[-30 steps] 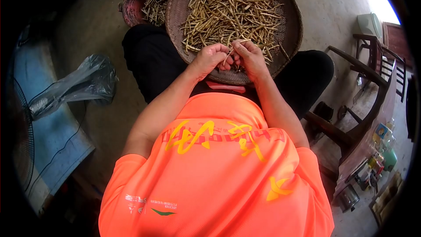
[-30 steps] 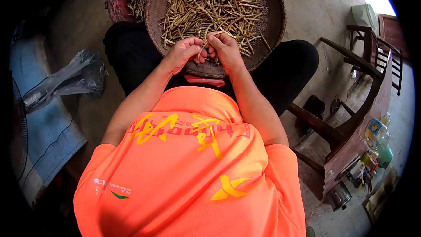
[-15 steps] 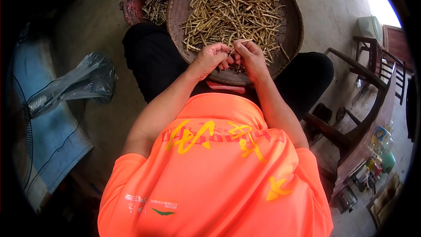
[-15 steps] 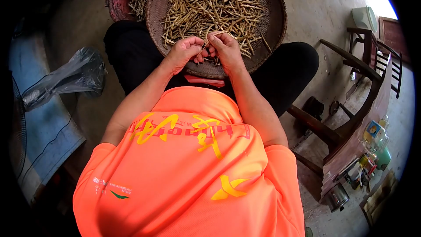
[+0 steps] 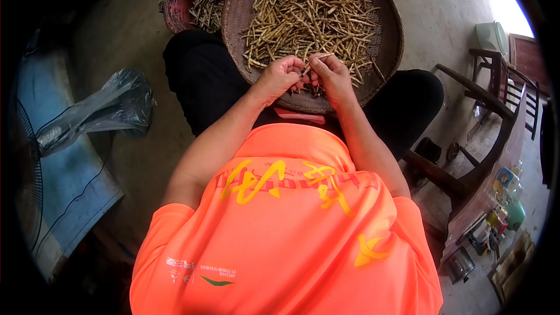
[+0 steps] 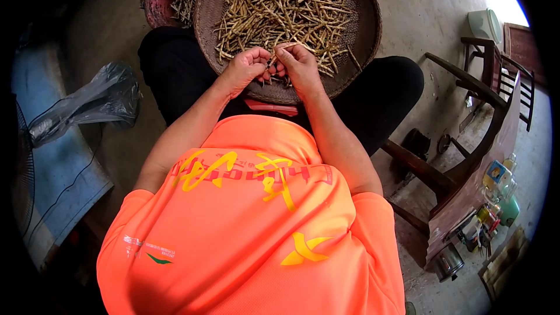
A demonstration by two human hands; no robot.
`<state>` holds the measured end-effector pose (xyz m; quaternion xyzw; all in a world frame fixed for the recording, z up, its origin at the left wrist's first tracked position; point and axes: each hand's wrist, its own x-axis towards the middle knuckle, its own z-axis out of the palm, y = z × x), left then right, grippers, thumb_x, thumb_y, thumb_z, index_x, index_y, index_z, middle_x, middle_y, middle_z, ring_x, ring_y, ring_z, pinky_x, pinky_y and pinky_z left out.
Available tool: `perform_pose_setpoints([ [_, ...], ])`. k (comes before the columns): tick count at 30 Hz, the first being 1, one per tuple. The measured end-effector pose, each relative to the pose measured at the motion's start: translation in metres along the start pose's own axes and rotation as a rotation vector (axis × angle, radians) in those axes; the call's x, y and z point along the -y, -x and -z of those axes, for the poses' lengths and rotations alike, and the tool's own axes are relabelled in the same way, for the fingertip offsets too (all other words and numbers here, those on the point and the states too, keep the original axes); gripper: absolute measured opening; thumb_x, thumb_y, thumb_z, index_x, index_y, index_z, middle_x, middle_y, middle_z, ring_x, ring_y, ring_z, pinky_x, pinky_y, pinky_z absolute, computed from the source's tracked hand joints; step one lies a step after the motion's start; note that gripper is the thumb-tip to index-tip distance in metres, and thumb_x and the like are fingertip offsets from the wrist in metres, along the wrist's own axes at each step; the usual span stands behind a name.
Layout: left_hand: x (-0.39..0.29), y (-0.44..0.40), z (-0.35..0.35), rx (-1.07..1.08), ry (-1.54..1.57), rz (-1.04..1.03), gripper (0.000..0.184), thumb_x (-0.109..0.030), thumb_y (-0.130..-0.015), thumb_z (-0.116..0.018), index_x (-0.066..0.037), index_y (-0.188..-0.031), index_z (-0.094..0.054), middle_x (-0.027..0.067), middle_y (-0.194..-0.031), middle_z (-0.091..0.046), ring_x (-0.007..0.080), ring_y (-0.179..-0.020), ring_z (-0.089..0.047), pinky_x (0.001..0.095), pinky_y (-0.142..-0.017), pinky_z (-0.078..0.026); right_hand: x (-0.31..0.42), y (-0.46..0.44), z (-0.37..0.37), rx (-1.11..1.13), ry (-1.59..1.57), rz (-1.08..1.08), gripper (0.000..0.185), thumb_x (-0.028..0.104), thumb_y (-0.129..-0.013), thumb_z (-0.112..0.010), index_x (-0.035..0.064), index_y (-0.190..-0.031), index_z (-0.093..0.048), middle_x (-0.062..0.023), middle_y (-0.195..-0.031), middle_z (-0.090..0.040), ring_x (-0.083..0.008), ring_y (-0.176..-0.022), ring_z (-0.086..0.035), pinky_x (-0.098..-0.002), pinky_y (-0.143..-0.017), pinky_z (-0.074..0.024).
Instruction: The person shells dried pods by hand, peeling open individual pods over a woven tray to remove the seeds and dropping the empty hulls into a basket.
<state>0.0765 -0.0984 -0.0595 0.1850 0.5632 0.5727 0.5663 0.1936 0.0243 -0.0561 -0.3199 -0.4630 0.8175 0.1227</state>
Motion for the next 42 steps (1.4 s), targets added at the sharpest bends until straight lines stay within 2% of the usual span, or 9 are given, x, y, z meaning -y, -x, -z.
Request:
perform_pose_setpoints([
  [8, -0.003, -0.003, 0.002, 0.025, 0.021, 0.066, 0.021, -0.004, -0.085, -0.054, 0.0, -0.105, -0.053, 0.0067, -0.087, -0.062, 0.012, -0.072, -0.061, 0.0243, -0.064, -0.05, 0.003, 0.0, 0.001, -0.05, -0.004, -0.033, 0.015, 0.013, -0.091, -0.058, 0.0007, -0.1, -0.059, -0.0017, -0.075, -0.057, -0.0079, -0.059, -0.053, -0.0202, -0.053, -0.0426],
  [20, -0.006, -0.004, 0.006, 0.02, 0.121, 0.08, 0.028, 0.003, -0.08, -0.051, 0.001, -0.109, -0.051, 0.0095, -0.092, -0.061, 0.016, -0.079, -0.062, 0.0258, -0.069, -0.052, 0.002, -0.003, 0.002, -0.063, 0.009, 0.027, 0.015, 0.012, -0.09, -0.059, 0.0003, -0.1, -0.059, -0.0018, -0.08, -0.057, -0.0073, -0.062, -0.052, -0.0215, -0.053, -0.0441],
  [26, -0.007, -0.002, 0.006, 0.028, 0.135, 0.106, 0.027, 0.001, -0.082, -0.053, 0.002, -0.11, -0.051, 0.0104, -0.094, -0.061, 0.0158, -0.079, -0.062, 0.0265, -0.07, -0.052, 0.003, -0.005, 0.007, -0.076, -0.018, 0.032, 0.017, 0.013, -0.09, -0.059, -0.0001, -0.1, -0.059, -0.0017, -0.079, -0.057, -0.0075, -0.062, -0.052, -0.021, -0.053, -0.0435],
  [42, -0.001, -0.004, 0.003, -0.056, 0.113, 0.102, 0.021, -0.006, -0.09, -0.053, 0.002, -0.109, -0.054, 0.0079, -0.088, -0.061, 0.0111, -0.07, -0.059, 0.0241, -0.062, -0.052, 0.002, -0.007, 0.009, -0.139, -0.075, 0.028, 0.019, 0.018, -0.09, -0.06, 0.0022, -0.1, -0.059, -0.0002, -0.072, -0.057, -0.0075, -0.059, -0.052, -0.0196, -0.053, -0.0424],
])
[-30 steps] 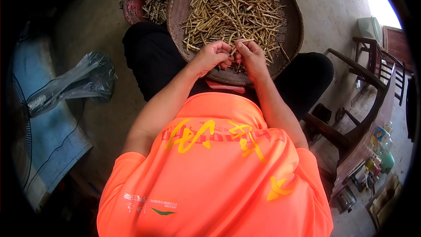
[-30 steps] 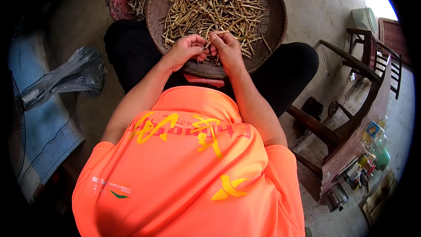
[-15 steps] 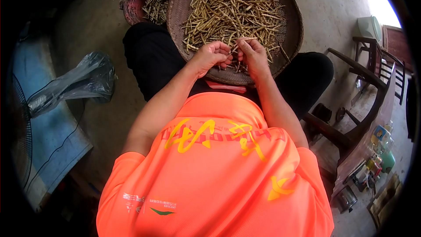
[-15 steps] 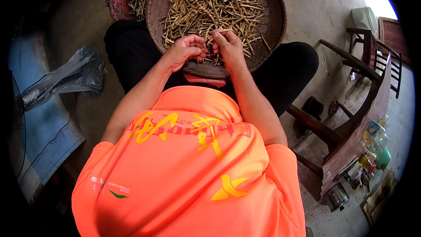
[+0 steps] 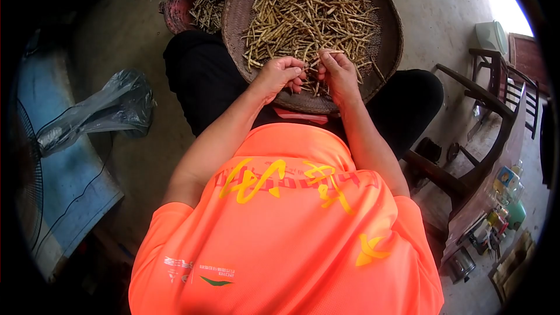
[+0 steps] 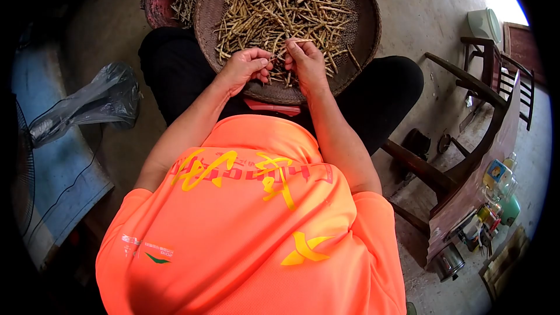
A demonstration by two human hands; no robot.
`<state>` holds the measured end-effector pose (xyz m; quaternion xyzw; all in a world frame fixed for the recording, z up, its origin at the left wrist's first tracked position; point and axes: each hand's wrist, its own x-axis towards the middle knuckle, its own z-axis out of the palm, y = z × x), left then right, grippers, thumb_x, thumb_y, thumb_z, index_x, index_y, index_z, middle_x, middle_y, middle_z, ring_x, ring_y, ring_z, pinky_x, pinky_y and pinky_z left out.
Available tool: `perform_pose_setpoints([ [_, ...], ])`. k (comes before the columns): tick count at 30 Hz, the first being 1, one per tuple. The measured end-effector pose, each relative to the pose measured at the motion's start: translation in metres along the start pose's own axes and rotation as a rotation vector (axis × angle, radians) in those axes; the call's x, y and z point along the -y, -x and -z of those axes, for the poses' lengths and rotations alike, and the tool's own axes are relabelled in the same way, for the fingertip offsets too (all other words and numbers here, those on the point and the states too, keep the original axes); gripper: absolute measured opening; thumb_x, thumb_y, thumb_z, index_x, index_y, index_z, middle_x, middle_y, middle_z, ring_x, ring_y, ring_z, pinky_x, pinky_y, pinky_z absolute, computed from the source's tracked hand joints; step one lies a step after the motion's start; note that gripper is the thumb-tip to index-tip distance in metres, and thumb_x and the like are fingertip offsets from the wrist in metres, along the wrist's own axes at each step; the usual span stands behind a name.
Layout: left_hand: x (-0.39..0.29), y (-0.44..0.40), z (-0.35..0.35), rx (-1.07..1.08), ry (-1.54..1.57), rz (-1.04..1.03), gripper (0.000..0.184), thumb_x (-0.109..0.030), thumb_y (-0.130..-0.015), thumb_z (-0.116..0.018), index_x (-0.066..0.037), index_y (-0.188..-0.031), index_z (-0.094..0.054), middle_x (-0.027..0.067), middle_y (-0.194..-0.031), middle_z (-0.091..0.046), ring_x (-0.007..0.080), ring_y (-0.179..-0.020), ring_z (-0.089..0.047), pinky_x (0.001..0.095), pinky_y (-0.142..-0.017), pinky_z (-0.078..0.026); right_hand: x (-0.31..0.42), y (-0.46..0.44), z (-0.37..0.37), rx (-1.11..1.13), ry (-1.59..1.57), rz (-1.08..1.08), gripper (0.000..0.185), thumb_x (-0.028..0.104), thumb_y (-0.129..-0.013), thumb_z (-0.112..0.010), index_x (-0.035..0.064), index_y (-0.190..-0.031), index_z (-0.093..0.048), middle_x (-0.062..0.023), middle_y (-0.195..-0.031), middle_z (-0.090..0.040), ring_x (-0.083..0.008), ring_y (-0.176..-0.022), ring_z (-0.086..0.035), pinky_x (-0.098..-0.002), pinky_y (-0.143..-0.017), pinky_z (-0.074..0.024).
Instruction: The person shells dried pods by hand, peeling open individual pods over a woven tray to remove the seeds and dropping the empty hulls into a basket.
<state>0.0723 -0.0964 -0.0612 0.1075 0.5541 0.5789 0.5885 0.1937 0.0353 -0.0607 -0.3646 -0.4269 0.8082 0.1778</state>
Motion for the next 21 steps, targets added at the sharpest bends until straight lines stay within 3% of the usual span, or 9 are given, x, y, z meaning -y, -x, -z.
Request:
perform_pose_setpoints([
  [6, -0.002, 0.001, -0.001, -0.005, -0.107, 0.022, 0.02, -0.008, -0.089, -0.054, 0.001, -0.106, -0.055, 0.0072, -0.085, -0.062, 0.0113, -0.07, -0.059, 0.0251, -0.061, -0.052, 0.0, 0.001, -0.001, 0.06, 0.037, 0.006, 0.017, 0.016, -0.09, -0.059, 0.0027, -0.101, -0.059, 0.0, -0.073, -0.057, -0.0075, -0.06, -0.052, -0.0198, -0.053, -0.0428],
  [12, -0.004, 0.001, -0.008, 0.032, 0.059, 0.055, 0.019, -0.019, -0.092, -0.052, -0.003, -0.1, -0.057, 0.0059, -0.082, -0.062, 0.0119, -0.07, -0.06, 0.0236, -0.06, -0.05, -0.001, 0.002, -0.003, 0.091, 0.104, 0.064, 0.016, 0.012, -0.09, -0.059, 0.0018, -0.101, -0.059, -0.0011, -0.08, -0.058, -0.0065, -0.062, -0.052, -0.0206, -0.053, -0.0439],
  [17, 0.005, -0.005, -0.007, 0.06, -0.069, -0.047, 0.022, -0.029, -0.093, -0.052, -0.007, -0.092, -0.056, 0.0001, -0.074, -0.058, 0.0062, -0.058, -0.054, 0.0185, -0.047, -0.041, -0.007, 0.003, -0.005, 0.127, 0.189, 0.052, 0.016, 0.013, -0.09, -0.059, 0.0015, -0.101, -0.059, -0.001, -0.081, -0.059, -0.0051, -0.062, -0.052, -0.0192, -0.054, -0.0441],
  [21, 0.001, -0.003, -0.013, 0.007, -0.127, -0.006, 0.018, -0.025, -0.093, -0.05, -0.008, -0.089, -0.055, -0.0026, -0.069, -0.052, 0.0039, -0.051, -0.045, 0.0177, -0.042, -0.032, -0.007, 0.004, -0.007, 0.11, 0.172, 0.069, 0.015, 0.012, -0.09, -0.058, 0.0014, -0.101, -0.059, -0.001, -0.081, -0.059, -0.0049, -0.062, -0.052, -0.0187, -0.053, -0.0441],
])
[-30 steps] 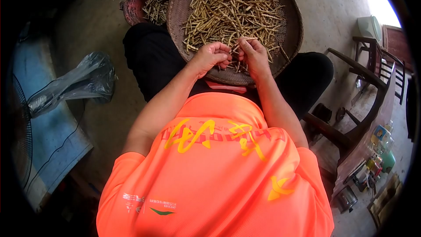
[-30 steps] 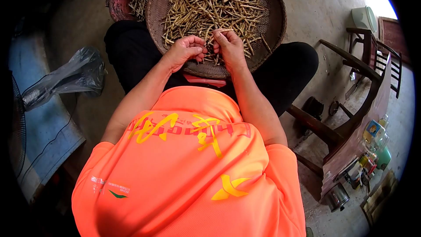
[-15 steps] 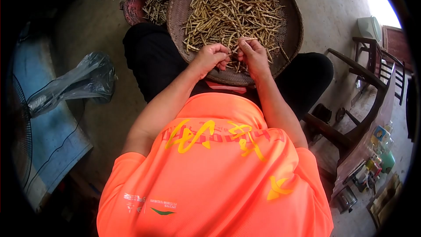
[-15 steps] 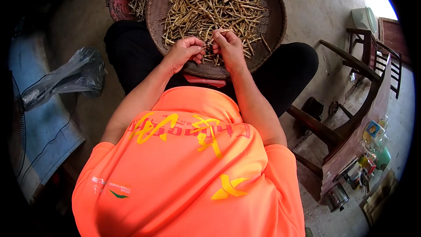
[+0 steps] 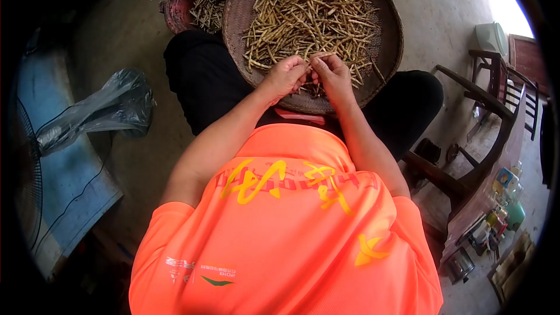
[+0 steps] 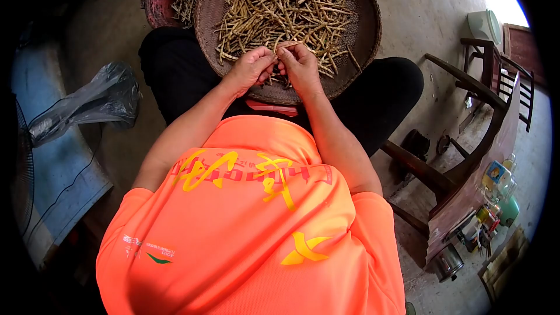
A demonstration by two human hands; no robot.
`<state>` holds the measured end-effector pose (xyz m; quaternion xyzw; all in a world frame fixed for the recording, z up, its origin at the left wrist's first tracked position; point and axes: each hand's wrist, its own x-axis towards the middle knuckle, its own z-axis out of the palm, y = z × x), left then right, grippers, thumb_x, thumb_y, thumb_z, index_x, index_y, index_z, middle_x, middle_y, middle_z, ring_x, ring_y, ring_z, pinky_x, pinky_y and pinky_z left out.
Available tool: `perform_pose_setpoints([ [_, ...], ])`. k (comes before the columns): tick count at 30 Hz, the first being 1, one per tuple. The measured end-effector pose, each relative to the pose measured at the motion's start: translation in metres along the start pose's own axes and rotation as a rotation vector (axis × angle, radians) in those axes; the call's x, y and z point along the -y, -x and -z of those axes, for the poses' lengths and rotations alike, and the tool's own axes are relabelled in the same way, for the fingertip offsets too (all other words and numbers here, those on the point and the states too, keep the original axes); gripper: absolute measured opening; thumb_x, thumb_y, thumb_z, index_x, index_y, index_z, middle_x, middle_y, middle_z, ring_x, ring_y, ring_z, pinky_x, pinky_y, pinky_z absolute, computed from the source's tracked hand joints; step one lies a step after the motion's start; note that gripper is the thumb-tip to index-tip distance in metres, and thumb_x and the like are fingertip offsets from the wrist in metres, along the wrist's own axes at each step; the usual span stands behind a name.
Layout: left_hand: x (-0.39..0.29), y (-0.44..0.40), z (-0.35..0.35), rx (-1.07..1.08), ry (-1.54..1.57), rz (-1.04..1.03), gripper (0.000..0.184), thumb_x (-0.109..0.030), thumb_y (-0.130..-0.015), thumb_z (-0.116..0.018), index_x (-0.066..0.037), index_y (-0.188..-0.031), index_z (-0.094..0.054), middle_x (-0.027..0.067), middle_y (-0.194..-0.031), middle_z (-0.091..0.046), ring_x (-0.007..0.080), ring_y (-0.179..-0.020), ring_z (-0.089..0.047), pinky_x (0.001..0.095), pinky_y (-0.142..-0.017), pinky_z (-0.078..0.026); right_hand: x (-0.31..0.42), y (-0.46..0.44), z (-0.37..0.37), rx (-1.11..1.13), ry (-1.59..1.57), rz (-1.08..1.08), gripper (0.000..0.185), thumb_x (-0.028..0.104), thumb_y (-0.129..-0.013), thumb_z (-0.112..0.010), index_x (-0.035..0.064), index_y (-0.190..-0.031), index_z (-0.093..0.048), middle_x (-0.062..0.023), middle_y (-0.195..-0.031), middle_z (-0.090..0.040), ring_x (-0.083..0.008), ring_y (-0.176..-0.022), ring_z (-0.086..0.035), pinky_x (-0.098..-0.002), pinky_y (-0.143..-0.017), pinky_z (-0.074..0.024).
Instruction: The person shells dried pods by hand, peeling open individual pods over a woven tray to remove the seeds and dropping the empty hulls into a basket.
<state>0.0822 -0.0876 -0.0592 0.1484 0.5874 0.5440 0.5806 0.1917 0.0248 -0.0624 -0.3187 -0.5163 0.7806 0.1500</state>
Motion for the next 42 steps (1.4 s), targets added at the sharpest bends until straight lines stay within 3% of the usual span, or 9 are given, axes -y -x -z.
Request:
perform_pose_setpoints([
  [5, 0.003, -0.004, -0.002, -0.039, 0.047, -0.032, 0.013, -0.012, -0.088, -0.043, -0.007, -0.086, -0.054, -0.003, -0.066, -0.048, 0.0039, -0.049, -0.038, 0.0185, -0.041, -0.029, -0.001, 0.0, -0.002, -0.056, 0.012, 0.039, 0.013, 0.01, -0.09, -0.058, 0.0008, -0.1, -0.059, -0.0015, -0.08, -0.059, -0.0054, -0.061, -0.052, -0.0187, -0.051, -0.0442],
  [11, -0.001, -0.004, 0.004, 0.04, 0.033, 0.135, 0.011, -0.013, -0.086, -0.046, -0.006, -0.086, -0.054, -0.0014, -0.065, -0.048, 0.0051, -0.047, -0.038, 0.0197, -0.039, -0.027, 0.001, 0.0, 0.0, -0.076, 0.037, 0.057, 0.012, 0.009, -0.09, -0.057, 0.0009, -0.099, -0.059, -0.0012, -0.08, -0.059, -0.0052, -0.061, -0.052, -0.0189, -0.051, -0.0444],
  [27, -0.002, -0.006, 0.009, -0.131, 0.017, 0.133, 0.011, -0.011, -0.086, -0.049, -0.008, -0.078, -0.057, -0.0012, -0.063, -0.054, 0.0036, -0.043, -0.039, 0.0188, -0.039, -0.028, 0.007, 0.001, -0.002, -0.079, 0.019, 0.078, 0.012, 0.011, -0.09, -0.058, 0.0023, -0.099, -0.06, -0.0005, -0.081, -0.059, -0.006, -0.062, -0.052, -0.0195, -0.054, -0.0444],
  [30, 0.001, -0.007, 0.007, -0.211, -0.014, 0.004, 0.013, -0.01, -0.086, -0.049, -0.006, -0.088, -0.062, -0.0003, -0.067, -0.058, 0.0044, -0.047, -0.046, 0.0196, -0.04, -0.034, 0.01, -0.001, 0.003, -0.113, -0.042, 0.047, 0.016, 0.014, -0.09, -0.059, 0.0006, -0.099, -0.06, -0.0012, -0.078, -0.059, -0.0072, -0.062, -0.052, -0.02, -0.053, -0.0437],
  [32, -0.001, -0.005, 0.003, -0.334, -0.238, -0.195, 0.019, -0.01, -0.087, -0.049, -0.006, -0.1, -0.063, 0.0003, -0.074, -0.061, 0.0057, -0.055, -0.054, 0.0213, -0.043, -0.041, 0.008, -0.003, 0.005, -0.13, -0.061, 0.034, 0.016, 0.014, -0.09, -0.06, 0.0008, -0.099, -0.06, -0.0011, -0.078, -0.059, -0.007, -0.062, -0.052, -0.0198, -0.053, -0.0435],
  [35, -0.017, 0.007, -0.001, -0.309, -0.329, -0.234, 0.02, -0.011, -0.087, -0.055, -0.007, -0.105, -0.063, 0.0002, -0.079, -0.062, 0.0055, -0.065, -0.057, 0.0216, -0.051, -0.046, 0.009, -0.001, 0.005, -0.133, -0.072, -0.009, 0.016, 0.014, -0.089, -0.061, 0.0012, -0.099, -0.061, -0.0008, -0.078, -0.059, -0.0064, -0.061, -0.052, -0.0192, -0.053, -0.0432],
  [36, -0.015, 0.006, 0.0, -0.308, -0.331, -0.234, 0.02, -0.011, -0.087, -0.055, -0.007, -0.105, -0.063, 0.0002, -0.079, -0.062, 0.0055, -0.065, -0.057, 0.0216, -0.051, -0.046, 0.01, -0.001, 0.004, -0.12, -0.063, -0.038, 0.016, 0.014, -0.089, -0.061, 0.0014, -0.099, -0.061, -0.0007, -0.078, -0.059, -0.006, -0.061, -0.052, -0.0189, -0.052, -0.043],
  [38, -0.005, 0.001, 0.003, -0.274, -0.551, -0.48, 0.016, -0.013, -0.087, -0.061, -0.005, -0.1, -0.064, -0.0003, -0.078, -0.062, 0.0045, -0.067, -0.056, 0.0201, -0.058, -0.046, 0.01, 0.001, 0.002, -0.067, -0.04, -0.055, 0.016, 0.013, -0.088, -0.062, 0.0015, -0.099, -0.062, -0.0005, -0.078, -0.06, -0.0057, -0.061, -0.052, -0.0187, -0.052, -0.043],
  [42, 0.002, -0.003, 0.006, -0.173, -0.419, -0.449, 0.011, -0.013, -0.086, -0.063, -0.004, -0.093, -0.064, -0.0007, -0.078, -0.062, 0.0037, -0.069, -0.054, 0.0191, -0.062, -0.044, 0.011, 0.006, -0.003, 0.021, -0.026, -0.084, 0.016, 0.013, -0.088, -0.062, 0.0012, -0.099, -0.061, -0.0014, -0.079, -0.061, -0.0056, -0.062, -0.052, -0.0185, -0.053, -0.0432],
])
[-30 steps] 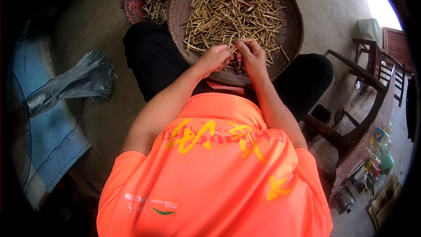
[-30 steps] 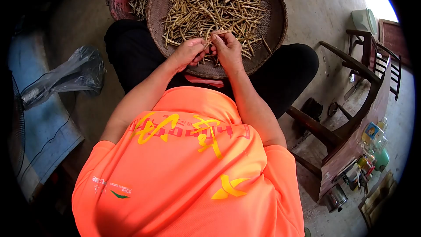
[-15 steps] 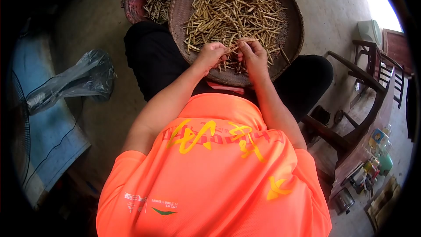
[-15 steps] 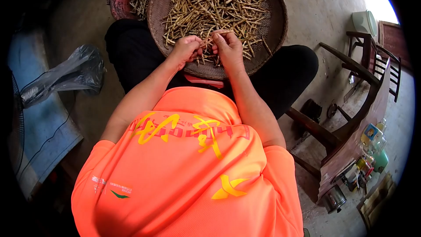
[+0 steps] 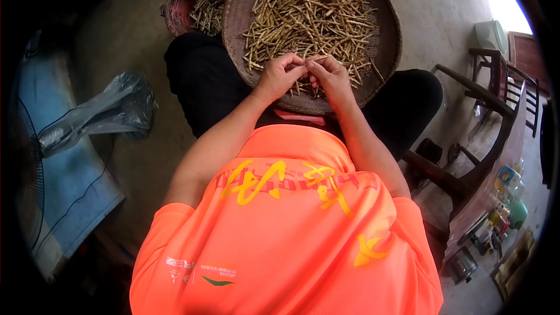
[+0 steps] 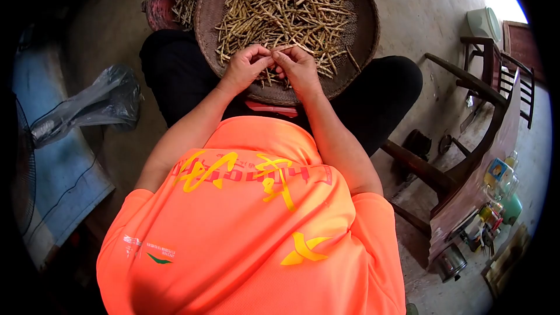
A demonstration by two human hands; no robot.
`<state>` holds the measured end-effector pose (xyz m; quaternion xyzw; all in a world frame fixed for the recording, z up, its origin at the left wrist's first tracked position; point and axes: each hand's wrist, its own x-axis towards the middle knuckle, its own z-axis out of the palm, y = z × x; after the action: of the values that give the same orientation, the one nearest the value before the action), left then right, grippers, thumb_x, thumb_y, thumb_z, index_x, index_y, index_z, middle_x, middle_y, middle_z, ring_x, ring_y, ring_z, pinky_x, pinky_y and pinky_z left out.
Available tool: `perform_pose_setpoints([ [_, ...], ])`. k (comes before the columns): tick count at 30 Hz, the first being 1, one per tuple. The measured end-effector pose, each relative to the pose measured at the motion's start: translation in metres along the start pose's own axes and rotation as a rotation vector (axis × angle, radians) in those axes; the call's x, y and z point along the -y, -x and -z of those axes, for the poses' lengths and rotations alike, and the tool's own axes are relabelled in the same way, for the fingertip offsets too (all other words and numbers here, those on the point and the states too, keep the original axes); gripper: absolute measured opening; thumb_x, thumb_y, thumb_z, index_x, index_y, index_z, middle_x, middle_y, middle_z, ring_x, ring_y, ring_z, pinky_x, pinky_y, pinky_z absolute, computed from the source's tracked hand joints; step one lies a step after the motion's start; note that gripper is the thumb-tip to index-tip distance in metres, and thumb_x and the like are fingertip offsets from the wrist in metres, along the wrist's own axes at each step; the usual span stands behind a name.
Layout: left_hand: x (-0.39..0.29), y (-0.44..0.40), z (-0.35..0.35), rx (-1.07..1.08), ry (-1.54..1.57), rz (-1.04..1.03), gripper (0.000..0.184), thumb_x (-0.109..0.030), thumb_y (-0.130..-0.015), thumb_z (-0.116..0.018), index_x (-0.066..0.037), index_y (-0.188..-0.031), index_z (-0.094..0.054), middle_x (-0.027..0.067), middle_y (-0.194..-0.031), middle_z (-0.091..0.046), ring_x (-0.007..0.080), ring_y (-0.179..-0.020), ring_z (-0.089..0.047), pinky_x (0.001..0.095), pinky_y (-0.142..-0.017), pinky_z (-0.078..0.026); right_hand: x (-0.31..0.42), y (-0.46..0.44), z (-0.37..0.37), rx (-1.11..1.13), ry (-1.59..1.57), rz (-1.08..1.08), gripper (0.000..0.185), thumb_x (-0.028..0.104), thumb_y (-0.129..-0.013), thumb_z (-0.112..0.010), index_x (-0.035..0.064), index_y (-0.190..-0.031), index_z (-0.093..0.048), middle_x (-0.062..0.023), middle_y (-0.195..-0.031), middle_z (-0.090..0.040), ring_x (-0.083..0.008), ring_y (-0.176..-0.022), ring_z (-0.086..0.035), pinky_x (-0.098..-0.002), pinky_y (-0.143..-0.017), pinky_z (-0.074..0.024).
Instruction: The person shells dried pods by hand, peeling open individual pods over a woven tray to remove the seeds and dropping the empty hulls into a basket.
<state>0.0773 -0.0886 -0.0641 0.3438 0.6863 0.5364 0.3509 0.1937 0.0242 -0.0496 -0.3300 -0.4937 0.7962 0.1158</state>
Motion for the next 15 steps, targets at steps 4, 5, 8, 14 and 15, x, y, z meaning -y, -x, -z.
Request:
perform_pose_setpoints([
  [4, -0.006, 0.003, 0.004, 0.036, 0.172, 0.17, 0.01, -0.013, -0.088, -0.06, -0.003, -0.085, -0.062, -0.0012, -0.076, -0.061, 0.0043, -0.067, -0.052, 0.0193, -0.062, -0.043, 0.003, 0.001, 0.0, 0.025, 0.035, -0.007, 0.017, 0.013, -0.088, -0.062, 0.0004, -0.099, -0.06, -0.0027, -0.079, -0.062, -0.006, -0.063, -0.053, -0.0186, -0.054, -0.0435],
  [5, -0.006, 0.003, 0.004, 0.035, 0.204, 0.167, 0.011, -0.013, -0.088, -0.059, -0.003, -0.084, -0.061, -0.0014, -0.075, -0.06, 0.0045, -0.066, -0.052, 0.0194, -0.062, -0.043, 0.004, 0.001, -0.001, 0.024, 0.034, -0.006, 0.017, 0.013, -0.088, -0.062, 0.0004, -0.099, -0.06, -0.0027, -0.079, -0.062, -0.006, -0.063, -0.053, -0.0186, -0.054, -0.0435],
  [8, 0.0, 0.003, 0.003, -0.008, 0.158, 0.117, 0.01, -0.012, -0.087, -0.057, -0.003, -0.083, -0.06, -0.0016, -0.073, -0.058, 0.0051, -0.065, -0.051, 0.0198, -0.062, -0.043, 0.003, 0.0, -0.003, -0.006, 0.109, 0.005, 0.014, 0.012, -0.089, -0.06, -0.0008, -0.094, -0.061, -0.001, -0.072, -0.06, -0.0053, -0.058, -0.052, -0.0192, -0.051, -0.043],
  [14, 0.012, 0.002, 0.002, -0.04, 0.212, 0.134, 0.012, -0.012, -0.087, -0.054, -0.004, -0.08, -0.057, -0.0002, -0.072, -0.058, 0.0068, -0.065, -0.054, 0.0208, -0.06, -0.046, -0.009, -0.004, 0.002, 0.039, 0.323, 0.016, 0.018, 0.018, -0.087, -0.062, 0.0006, -0.084, -0.059, -0.0006, -0.067, -0.058, -0.0059, -0.055, -0.052, -0.0211, -0.049, -0.0416],
  [15, 0.009, 0.003, 0.002, -0.04, 0.212, 0.133, 0.012, -0.012, -0.087, -0.054, -0.004, -0.08, -0.057, -0.0002, -0.072, -0.058, 0.0068, -0.065, -0.054, 0.0208, -0.06, -0.046, -0.011, -0.005, 0.003, 0.036, 0.339, -0.011, 0.017, 0.018, -0.087, -0.062, 0.0012, -0.083, -0.059, -0.0004, -0.067, -0.058, -0.0057, -0.055, -0.052, -0.0213, -0.049, -0.0414],
])
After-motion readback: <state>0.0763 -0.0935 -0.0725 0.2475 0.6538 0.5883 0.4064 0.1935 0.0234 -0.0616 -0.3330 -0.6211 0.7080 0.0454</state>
